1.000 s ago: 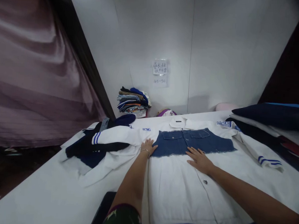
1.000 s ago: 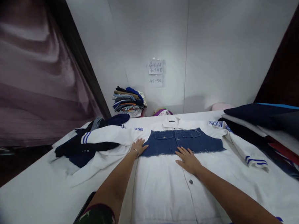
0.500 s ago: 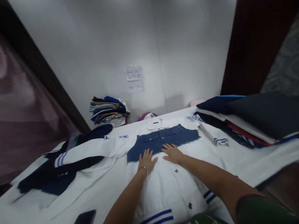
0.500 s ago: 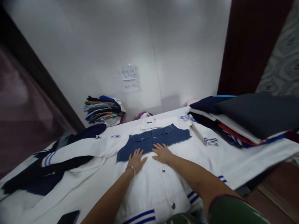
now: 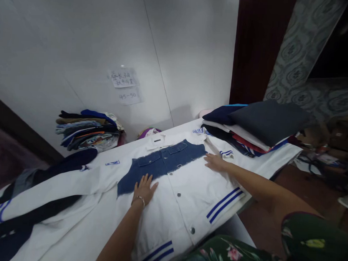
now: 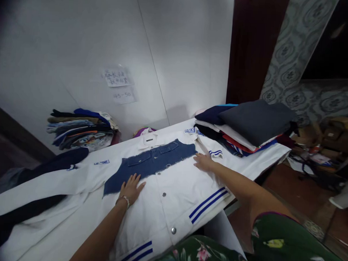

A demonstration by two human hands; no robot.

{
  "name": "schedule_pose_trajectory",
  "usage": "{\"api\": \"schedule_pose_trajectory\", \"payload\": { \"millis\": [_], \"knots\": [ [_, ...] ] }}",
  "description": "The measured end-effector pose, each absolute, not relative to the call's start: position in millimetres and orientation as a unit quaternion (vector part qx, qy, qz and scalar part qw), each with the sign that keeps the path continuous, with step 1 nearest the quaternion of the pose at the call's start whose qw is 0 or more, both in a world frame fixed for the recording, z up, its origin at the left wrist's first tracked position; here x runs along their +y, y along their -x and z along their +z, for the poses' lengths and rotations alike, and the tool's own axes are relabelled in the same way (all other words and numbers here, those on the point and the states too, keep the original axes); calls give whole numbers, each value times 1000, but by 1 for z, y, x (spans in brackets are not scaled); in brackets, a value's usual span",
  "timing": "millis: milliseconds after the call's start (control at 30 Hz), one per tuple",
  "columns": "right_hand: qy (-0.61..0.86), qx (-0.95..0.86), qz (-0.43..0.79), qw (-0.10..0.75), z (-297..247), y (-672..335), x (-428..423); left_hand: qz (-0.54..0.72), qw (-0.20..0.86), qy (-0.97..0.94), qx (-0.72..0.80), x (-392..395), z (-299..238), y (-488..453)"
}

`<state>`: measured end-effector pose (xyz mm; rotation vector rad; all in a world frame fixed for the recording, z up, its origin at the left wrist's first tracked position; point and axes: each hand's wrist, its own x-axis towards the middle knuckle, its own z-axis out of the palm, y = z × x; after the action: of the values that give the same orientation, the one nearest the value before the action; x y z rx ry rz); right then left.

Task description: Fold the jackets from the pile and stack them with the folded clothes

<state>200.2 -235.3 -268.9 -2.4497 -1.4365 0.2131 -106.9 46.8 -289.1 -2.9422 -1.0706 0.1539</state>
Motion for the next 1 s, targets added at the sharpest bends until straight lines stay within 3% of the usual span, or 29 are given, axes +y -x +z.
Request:
{"api": "schedule_pose_trajectory", "payload": {
  "millis": [167, 333, 567, 800, 1000],
  "knots": [
    [853, -495, 4, 164, -259, -217, -276, 47, 2, 937, -346, 48, -291, 106],
    [916, -369, -66, 143, -273, -231, -296, 45, 1, 935, -351, 46, -290, 105],
    [890, -350, -52, 288, -277, -255, -303, 51, -5, 932, -358, 42, -285, 106],
    [851, -239, -128, 451, -203, -298, -273, 49, -12, 932, -360, 42, -287, 106],
    [771, -274, -130, 560, -114, -298, -219, 21, -58, 931, -359, 47, -288, 107]
  ]
}}
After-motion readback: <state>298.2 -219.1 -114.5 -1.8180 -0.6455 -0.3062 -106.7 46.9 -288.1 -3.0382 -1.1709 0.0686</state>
